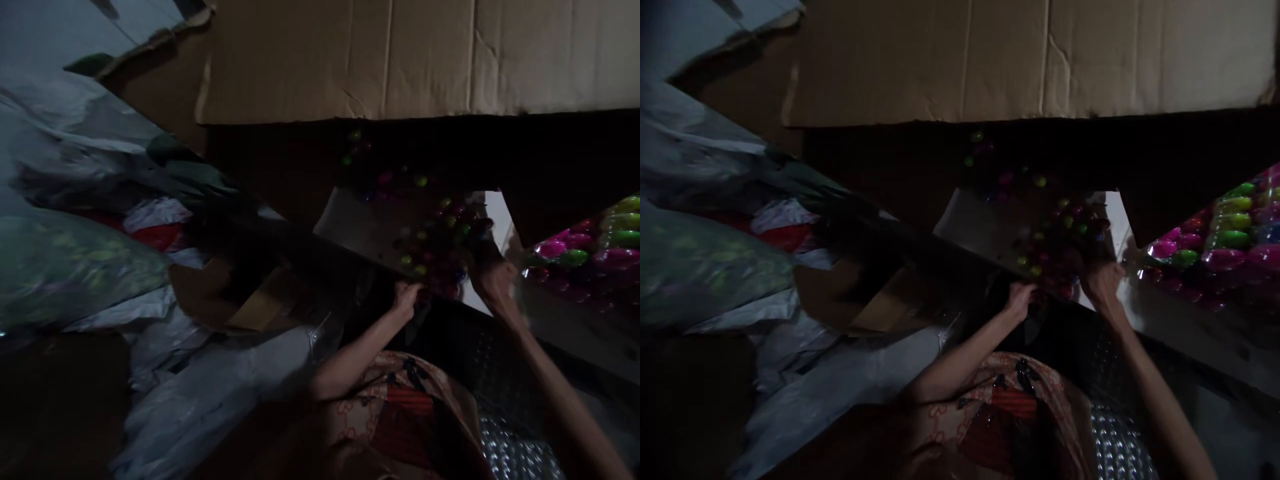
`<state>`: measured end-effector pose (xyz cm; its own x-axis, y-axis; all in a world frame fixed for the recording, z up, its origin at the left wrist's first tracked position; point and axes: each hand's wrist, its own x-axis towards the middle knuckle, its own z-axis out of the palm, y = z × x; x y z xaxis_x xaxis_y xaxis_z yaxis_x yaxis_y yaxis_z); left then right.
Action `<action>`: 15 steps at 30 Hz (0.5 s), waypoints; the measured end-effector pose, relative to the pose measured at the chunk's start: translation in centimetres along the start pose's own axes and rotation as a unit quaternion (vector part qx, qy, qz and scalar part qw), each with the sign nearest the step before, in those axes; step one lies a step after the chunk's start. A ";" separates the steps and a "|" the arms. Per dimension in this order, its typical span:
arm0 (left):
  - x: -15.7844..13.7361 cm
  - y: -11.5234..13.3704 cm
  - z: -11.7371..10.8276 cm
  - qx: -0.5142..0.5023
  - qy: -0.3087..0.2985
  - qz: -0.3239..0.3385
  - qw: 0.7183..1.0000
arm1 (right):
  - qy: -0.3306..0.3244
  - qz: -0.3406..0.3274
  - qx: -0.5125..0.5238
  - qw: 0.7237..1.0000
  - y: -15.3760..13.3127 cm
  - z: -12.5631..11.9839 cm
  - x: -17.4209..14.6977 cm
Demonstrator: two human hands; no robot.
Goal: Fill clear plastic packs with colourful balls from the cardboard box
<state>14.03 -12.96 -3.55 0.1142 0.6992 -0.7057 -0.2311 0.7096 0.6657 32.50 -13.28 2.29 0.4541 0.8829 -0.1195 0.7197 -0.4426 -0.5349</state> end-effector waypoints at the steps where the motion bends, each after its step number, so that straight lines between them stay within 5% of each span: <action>1: -0.4 -0.8 0.5 -0.014 0.008 0.005 1.000 | -0.017 0.045 0.032 0.998 0.3 0.0 -2.8; 2: -0.8 -1.5 0.9 -0.024 0.010 0.006 1.000 | -0.051 0.077 0.071 0.993 0.7 0.2 -5.6; 4: -1.4 -2.5 1.4 -0.043 0.002 0.004 0.999 | -0.121 0.221 0.275 0.928 1.7 1.7 -10.3; 7: -2.0 -3.3 1.7 -0.060 -0.001 0.007 0.998 | -0.157 0.323 0.390 0.848 2.5 5.0 -13.5; 10: -2.2 -3.9 2.0 -0.070 0.035 -0.004 0.997 | -0.115 0.326 0.410 0.844 2.3 7.2 -12.8; 15: -2.6 -4.6 2.4 -0.111 0.064 -0.039 0.991 | -0.078 0.278 0.393 0.873 1.3 7.4 -11.7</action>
<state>17.14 -17.76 -4.19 0.0193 0.6167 -0.7870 -0.4345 0.7141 0.5489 24.29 -23.04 -3.19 0.4971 0.6035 -0.6235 -0.1997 -0.6197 -0.7590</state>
